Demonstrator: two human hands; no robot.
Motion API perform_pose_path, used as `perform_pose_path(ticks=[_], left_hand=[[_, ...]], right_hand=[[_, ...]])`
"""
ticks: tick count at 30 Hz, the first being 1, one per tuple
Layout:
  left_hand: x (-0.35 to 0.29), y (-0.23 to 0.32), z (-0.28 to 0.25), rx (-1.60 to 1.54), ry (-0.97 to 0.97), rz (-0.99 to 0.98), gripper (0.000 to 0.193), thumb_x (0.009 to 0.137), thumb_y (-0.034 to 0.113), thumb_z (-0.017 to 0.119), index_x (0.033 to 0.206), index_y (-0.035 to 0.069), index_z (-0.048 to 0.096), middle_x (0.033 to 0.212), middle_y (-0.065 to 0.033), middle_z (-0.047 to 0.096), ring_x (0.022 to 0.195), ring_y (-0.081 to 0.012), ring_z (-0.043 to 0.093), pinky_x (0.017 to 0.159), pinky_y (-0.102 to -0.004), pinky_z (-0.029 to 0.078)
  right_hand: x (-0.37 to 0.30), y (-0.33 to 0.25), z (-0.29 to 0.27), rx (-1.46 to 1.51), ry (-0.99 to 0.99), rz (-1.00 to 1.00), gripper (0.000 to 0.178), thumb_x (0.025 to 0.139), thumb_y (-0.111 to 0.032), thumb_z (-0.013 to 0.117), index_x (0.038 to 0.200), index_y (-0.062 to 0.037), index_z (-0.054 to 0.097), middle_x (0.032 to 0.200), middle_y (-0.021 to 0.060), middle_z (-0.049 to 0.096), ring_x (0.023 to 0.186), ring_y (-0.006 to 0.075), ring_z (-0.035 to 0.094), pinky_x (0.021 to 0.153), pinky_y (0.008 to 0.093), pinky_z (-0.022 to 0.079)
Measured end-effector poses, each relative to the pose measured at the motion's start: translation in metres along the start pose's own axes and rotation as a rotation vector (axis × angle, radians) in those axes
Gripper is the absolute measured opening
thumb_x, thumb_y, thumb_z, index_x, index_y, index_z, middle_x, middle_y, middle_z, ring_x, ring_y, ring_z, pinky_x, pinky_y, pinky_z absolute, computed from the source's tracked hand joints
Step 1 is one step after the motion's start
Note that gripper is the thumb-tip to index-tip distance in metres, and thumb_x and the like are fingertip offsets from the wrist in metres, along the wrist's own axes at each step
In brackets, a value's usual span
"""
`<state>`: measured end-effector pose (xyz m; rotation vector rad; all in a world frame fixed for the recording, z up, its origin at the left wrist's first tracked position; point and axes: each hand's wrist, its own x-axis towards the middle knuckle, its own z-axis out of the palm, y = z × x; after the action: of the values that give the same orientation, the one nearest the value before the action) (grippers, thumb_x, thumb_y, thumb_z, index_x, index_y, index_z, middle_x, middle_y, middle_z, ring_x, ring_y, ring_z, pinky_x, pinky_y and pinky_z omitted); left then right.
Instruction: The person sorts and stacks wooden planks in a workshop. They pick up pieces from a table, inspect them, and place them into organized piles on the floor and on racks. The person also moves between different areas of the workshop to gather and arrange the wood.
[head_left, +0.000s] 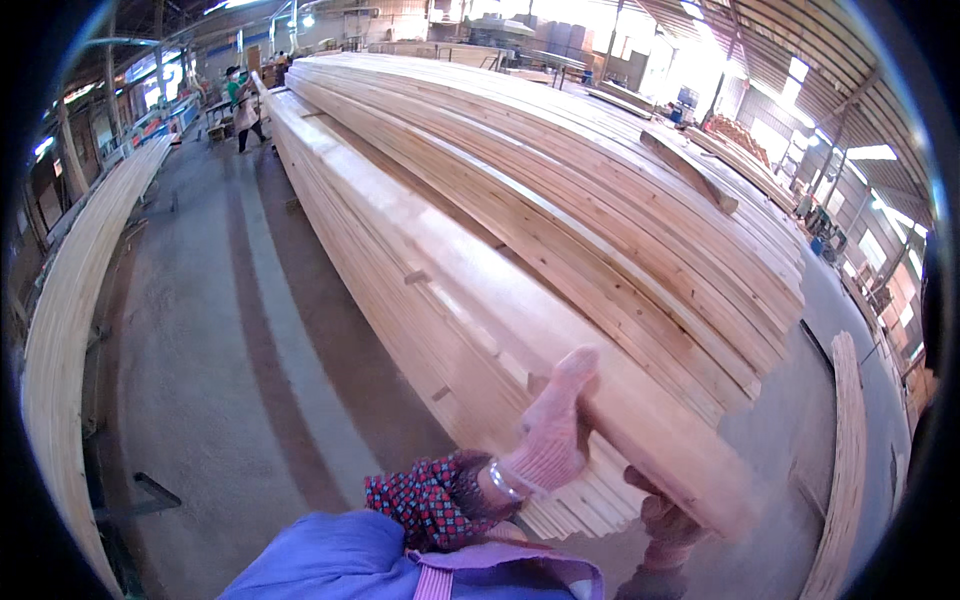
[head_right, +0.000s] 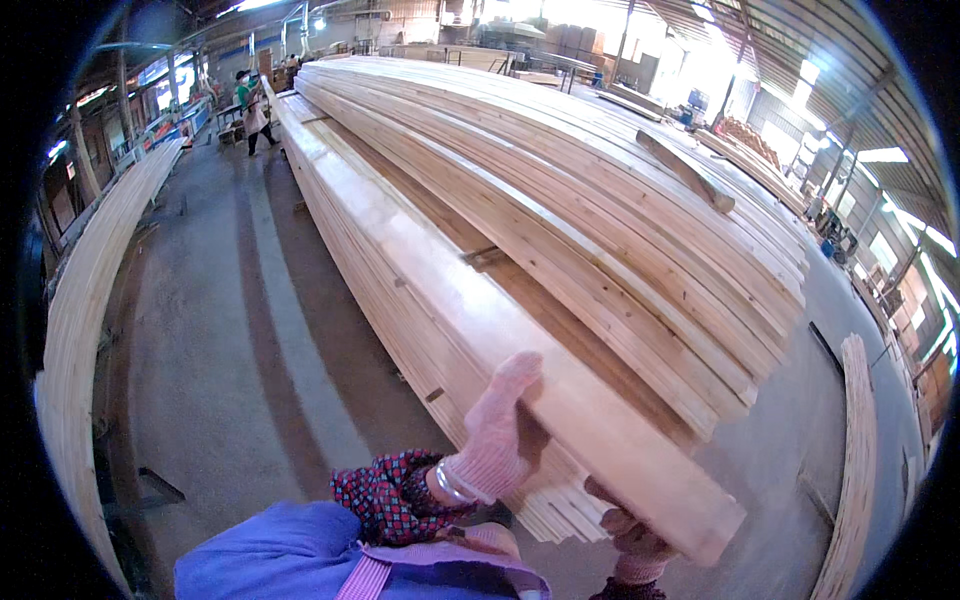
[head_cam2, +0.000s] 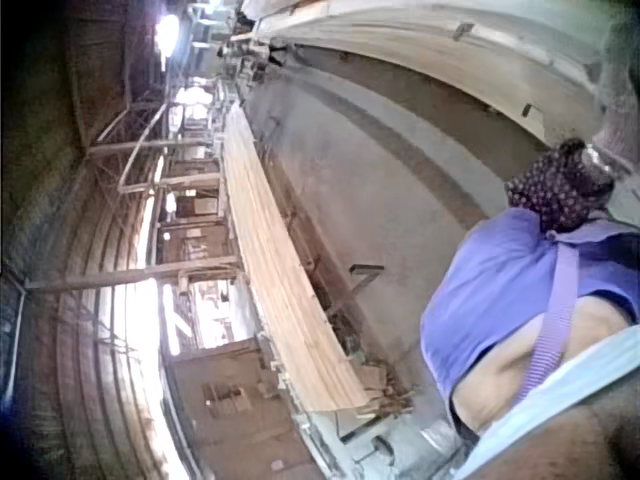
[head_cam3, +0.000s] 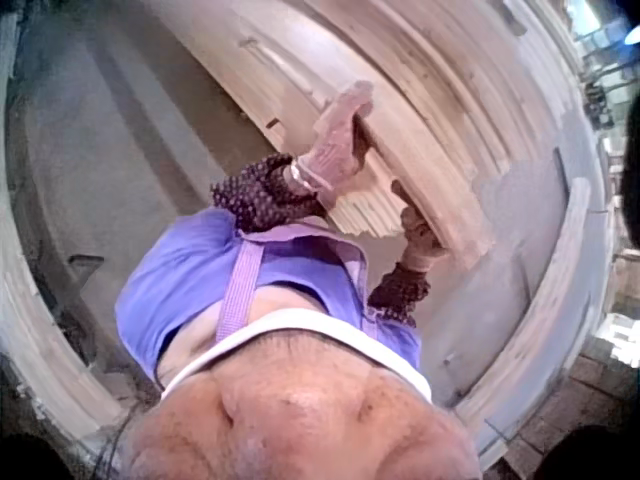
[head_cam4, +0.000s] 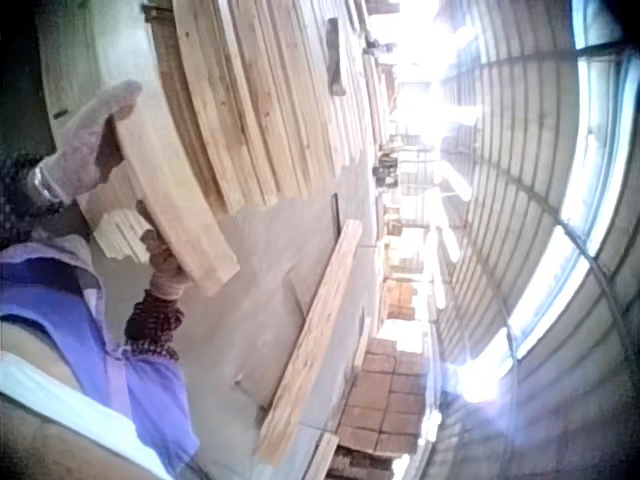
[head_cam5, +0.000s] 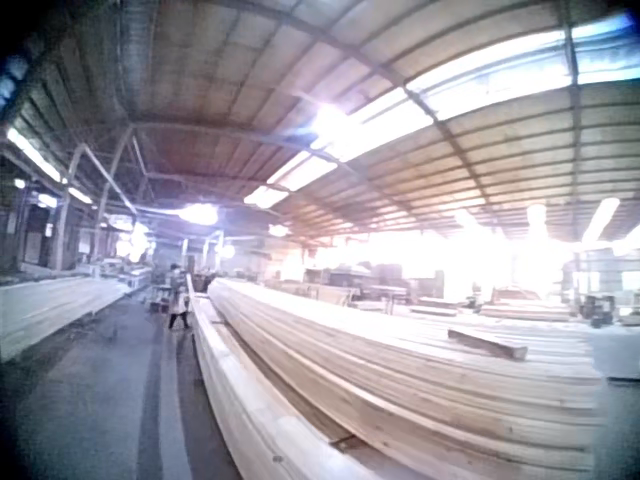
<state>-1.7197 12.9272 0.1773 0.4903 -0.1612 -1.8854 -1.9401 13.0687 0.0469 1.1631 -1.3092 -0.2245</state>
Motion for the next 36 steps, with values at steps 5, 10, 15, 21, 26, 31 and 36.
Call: perform_pose_path(ticks=[5, 10, 15, 21, 26, 31, 36], left_hand=[[0.062, -0.048, 0.07, -0.042, -0.19, 0.064, 0.03, 0.095, 0.022, 0.064, 0.12, 0.006, 0.062, 0.117, -0.0027, 0.061, 0.11, -0.0149, 0.057, 0.099, -0.0314, 0.046], [0.121, -0.095, 0.15, 0.024, -0.358, 0.091, 0.041, 0.102, 0.023, 0.052, 0.137, 0.001, 0.051, 0.135, -0.0045, 0.056, 0.125, -0.0145, 0.051, 0.109, -0.0257, 0.037], [0.16, -0.12, 0.216, 0.088, -0.368, -0.064, 0.043, 0.102, 0.016, 0.044, 0.142, 0.001, 0.044, 0.143, -0.0062, 0.049, 0.131, -0.0155, 0.044, 0.114, -0.0281, 0.03], [0.241, -0.15, 0.228, 0.265, -0.463, -0.127, 0.048, 0.1, 0.026, 0.045, 0.141, 0.0, 0.043, 0.137, -0.0078, 0.051, 0.127, -0.0165, 0.046, 0.11, -0.0283, 0.032], [0.281, -0.16, 0.206, 0.507, -0.491, -0.174, 0.055, 0.099, 0.034, 0.046, 0.14, -0.002, 0.042, 0.133, -0.0092, 0.053, 0.123, -0.0173, 0.048, 0.107, -0.0285, 0.034], [0.309, -0.152, 0.182, 0.858, -0.595, -0.183, 0.062, 0.098, 0.042, 0.046, 0.139, -0.004, 0.041, 0.128, -0.0105, 0.056, 0.119, -0.0182, 0.049, 0.103, -0.0287, 0.036], [0.347, -0.105, 0.164, 1.013, -0.319, 0.155, 0.069, 0.097, 0.05, 0.047, 0.138, -0.005, 0.039, 0.123, -0.0119, 0.058, 0.115, -0.0191, 0.051, 0.1, -0.0289, 0.038]], right_hand=[[0.043, 0.059, 0.103, 0.006, 0.367, 0.209, 0.064, 0.099, -0.051, 0.035, 0.143, -0.0044, 0.04, 0.138, 0.0192, 0.049, 0.124, 0.0382, 0.051, 0.099, 0.0529, 0.044], [0.092, 0.119, 0.177, -0.122, 0.32, 0.273, 0.062, 0.1, -0.049, 0.035, 0.143, -0.0047, 0.034, 0.145, 0.0179, 0.042, 0.129, 0.0366, 0.049, 0.101, 0.054, 0.044], [0.127, 0.152, 0.251, -0.364, 0.368, 0.243, 0.06, 0.1, -0.045, 0.044, 0.141, -0.0038, 0.028, 0.146, 0.0156, 0.04, 0.122, 0.0348, 0.055, 0.105, 0.0556, 0.043], [0.139, 0.143, 0.309, -0.204, 0.329, 0.302, 0.066, 0.097, -0.049, 0.051, 0.141, -0.005, 0.029, 0.14, 0.0149, 0.047, 0.119, 0.0296, 0.056, 0.107, 0.0524, 0.042], [0.085, 0.093, 0.373, 0.562, -0.083, 0.638, 0.073, 0.093, -0.055, 0.05, 0.148, -0.0077, 0.035, 0.153, 0.0065, 0.036, 0.14, 0.0252, 0.035, 0.116, 0.0475, 0.022], [0.024, 0.077, 0.395, 2.202, 0.223, 1.23, 0.063, 0.1, -0.041, 0.047, 0.149, -0.0052, 0.031, 0.151, 0.0098, 0.039, 0.136, 0.0262, 0.04, 0.117, 0.0431, 0.025], [0.048, 0.093, 0.368, 2.204, 0.141, 1.359, 0.062, 0.098, -0.042, 0.054, 0.144, -0.0033, 0.037, 0.141, 0.0127, 0.048, 0.123, 0.023, 0.051, 0.099, 0.0347, 0.047]])
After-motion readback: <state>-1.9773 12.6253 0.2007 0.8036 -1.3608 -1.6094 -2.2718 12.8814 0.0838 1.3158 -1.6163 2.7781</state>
